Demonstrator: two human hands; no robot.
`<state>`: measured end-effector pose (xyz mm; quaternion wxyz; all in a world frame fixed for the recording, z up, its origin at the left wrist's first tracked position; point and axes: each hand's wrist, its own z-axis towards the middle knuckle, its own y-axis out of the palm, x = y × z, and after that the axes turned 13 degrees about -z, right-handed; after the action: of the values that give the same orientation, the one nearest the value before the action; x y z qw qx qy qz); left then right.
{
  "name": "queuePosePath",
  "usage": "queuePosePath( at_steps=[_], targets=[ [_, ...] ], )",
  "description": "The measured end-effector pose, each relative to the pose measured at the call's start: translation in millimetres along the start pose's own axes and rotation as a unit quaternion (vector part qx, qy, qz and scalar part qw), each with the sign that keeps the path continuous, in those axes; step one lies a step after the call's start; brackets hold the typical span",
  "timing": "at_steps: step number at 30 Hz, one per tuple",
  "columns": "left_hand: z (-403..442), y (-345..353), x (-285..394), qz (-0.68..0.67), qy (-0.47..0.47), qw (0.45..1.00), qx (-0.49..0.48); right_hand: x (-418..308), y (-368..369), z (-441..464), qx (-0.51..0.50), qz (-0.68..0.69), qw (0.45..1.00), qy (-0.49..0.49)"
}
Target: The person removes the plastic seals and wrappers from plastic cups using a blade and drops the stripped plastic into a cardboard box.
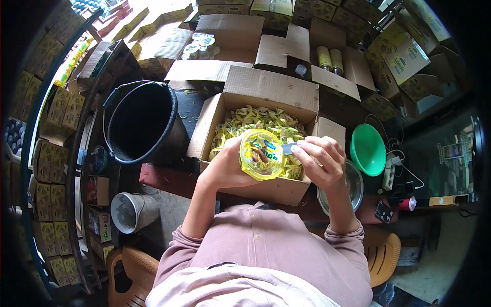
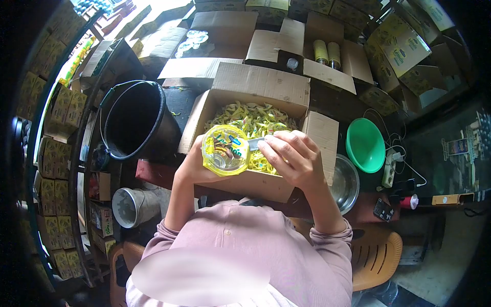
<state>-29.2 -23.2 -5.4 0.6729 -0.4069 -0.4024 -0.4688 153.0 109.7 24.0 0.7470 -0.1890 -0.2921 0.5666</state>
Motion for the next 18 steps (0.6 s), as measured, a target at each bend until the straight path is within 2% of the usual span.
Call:
queuePosePath(
  at_steps=[7, 10, 18],
  targets=[
    [1.8, 3.3, 5.0, 0.006, -0.013, 1.0, -0.005, 1.0, 2.3, -0.7, 0.006, 0.015, 1.0, -0.02],
    [2.9, 1.8, 5.9, 0.026, 0.018, 0.999, -0.018, 1.8, 3.5, -0.1, 0.016, 0.013, 0.999, -0.032],
    [2.2, 2.2, 9.9, -0.016, 0.003, 0.999, -0.034, 1.2, 6.5, -1.8, 0.038, 0.017, 0.998, -0.043]
  ],
)
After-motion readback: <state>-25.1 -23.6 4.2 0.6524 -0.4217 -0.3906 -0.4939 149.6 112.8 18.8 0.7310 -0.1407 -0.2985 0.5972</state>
